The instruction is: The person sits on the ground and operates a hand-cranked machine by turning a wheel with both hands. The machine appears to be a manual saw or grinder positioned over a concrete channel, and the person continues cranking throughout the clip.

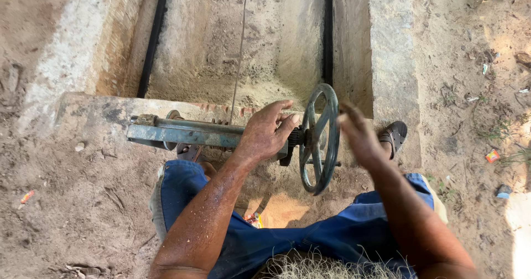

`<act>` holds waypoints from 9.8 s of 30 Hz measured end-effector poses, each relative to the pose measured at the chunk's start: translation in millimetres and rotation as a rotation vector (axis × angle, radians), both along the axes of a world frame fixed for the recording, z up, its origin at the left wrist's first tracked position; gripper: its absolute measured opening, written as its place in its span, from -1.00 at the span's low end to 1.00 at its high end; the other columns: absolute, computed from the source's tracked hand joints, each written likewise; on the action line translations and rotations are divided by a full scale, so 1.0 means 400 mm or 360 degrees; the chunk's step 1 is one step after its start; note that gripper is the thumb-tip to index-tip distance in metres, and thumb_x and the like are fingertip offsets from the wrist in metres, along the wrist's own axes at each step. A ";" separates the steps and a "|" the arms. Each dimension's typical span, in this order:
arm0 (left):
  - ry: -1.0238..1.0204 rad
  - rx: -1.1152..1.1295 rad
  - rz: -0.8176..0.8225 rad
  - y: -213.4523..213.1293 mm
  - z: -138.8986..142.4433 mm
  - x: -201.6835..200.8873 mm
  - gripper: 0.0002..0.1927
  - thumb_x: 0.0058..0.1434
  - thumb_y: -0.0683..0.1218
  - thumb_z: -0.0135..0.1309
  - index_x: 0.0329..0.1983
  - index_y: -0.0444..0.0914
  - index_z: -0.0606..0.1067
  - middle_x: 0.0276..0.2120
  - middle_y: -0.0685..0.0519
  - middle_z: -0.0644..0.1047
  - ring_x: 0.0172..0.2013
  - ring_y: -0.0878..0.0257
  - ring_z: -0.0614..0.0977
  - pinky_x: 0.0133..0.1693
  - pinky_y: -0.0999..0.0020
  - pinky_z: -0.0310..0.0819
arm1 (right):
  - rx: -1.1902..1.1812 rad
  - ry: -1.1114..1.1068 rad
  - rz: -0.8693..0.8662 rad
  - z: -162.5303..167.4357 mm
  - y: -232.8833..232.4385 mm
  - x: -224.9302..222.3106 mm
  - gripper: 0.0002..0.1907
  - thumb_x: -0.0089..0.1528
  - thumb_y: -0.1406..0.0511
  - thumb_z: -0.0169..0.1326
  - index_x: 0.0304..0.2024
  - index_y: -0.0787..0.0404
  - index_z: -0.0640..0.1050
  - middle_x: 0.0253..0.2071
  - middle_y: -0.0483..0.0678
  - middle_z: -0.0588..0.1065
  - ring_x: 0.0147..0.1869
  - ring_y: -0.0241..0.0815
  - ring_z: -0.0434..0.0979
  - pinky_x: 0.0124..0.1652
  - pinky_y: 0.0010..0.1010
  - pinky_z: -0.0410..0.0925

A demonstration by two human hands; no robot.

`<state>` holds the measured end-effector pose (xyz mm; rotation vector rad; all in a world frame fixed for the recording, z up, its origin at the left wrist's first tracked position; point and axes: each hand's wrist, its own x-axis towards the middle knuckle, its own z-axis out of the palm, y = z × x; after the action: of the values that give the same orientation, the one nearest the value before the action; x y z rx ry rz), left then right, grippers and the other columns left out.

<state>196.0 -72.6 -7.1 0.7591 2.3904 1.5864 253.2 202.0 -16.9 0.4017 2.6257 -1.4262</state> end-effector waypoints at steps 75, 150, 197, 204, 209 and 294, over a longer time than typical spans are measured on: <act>-0.0151 -0.0414 -0.0126 0.011 -0.090 0.019 -0.35 0.39 0.27 -0.08 0.34 -0.26 0.37 0.15 -0.19 0.53 0.07 0.02 0.64 0.06 -0.02 0.57 | -0.0110 0.0265 0.0131 -0.120 -0.036 -0.004 -0.02 0.34 0.08 0.04 0.56 0.32 -0.19 0.24 0.36 0.35 0.15 0.09 0.51 0.13 -0.08 0.40; -0.0317 -0.0535 -0.0217 0.042 -0.108 0.054 -0.39 0.36 0.23 -0.03 0.31 -0.23 0.41 -0.12 -0.14 0.65 -0.07 0.02 0.70 -0.02 -0.02 0.57 | -0.0154 0.0233 0.0074 -0.109 -0.045 0.003 -0.06 0.36 0.16 0.06 0.57 0.25 -0.18 0.12 0.29 0.47 0.13 0.03 0.56 0.06 -0.09 0.45; -0.0311 -0.0584 -0.0222 0.038 -0.108 0.059 -0.46 0.37 0.21 -0.02 0.25 -0.21 0.45 -0.20 -0.08 0.66 -0.16 0.10 0.73 -0.10 0.05 0.61 | -0.0295 0.0347 0.0108 -0.111 -0.048 0.004 -0.04 0.36 0.20 0.07 0.57 0.33 -0.19 0.06 0.23 0.47 -0.01 -0.08 0.57 -0.06 -0.22 0.50; -0.0324 -0.0665 -0.0214 0.041 -0.115 0.057 -0.43 0.37 0.23 -0.04 0.27 -0.21 0.43 -0.19 -0.10 0.64 -0.17 0.10 0.71 -0.12 0.05 0.60 | -0.0310 0.0316 0.0103 -0.127 -0.041 0.003 -0.04 0.36 0.21 0.06 0.57 0.34 -0.22 0.02 0.19 0.49 -0.01 -0.12 0.57 -0.04 -0.27 0.50; -0.0333 -0.0645 -0.0218 0.043 -0.115 0.057 -0.42 0.37 0.24 -0.04 0.28 -0.22 0.42 -0.20 -0.10 0.64 -0.17 0.10 0.71 -0.12 0.06 0.60 | -0.0278 0.0325 0.0124 -0.145 -0.035 0.002 -0.02 0.37 0.17 0.05 0.58 0.28 -0.25 0.05 0.22 0.46 0.01 -0.08 0.55 0.00 -0.20 0.48; -0.0305 -0.1031 -0.0572 0.055 -0.104 0.040 -0.44 0.38 0.24 -0.06 0.24 -0.23 0.44 -0.14 -0.10 0.54 -0.16 0.05 0.66 -0.05 0.01 0.60 | 0.0013 0.0063 0.0032 -0.097 -0.039 0.001 0.02 0.27 0.13 0.11 0.58 0.27 -0.15 0.16 0.30 0.49 0.09 0.07 0.60 0.07 -0.11 0.45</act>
<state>212.1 -50.6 -48.8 0.7847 2.2498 0.6517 253.4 186.5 -55.8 0.3505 2.6592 -1.4323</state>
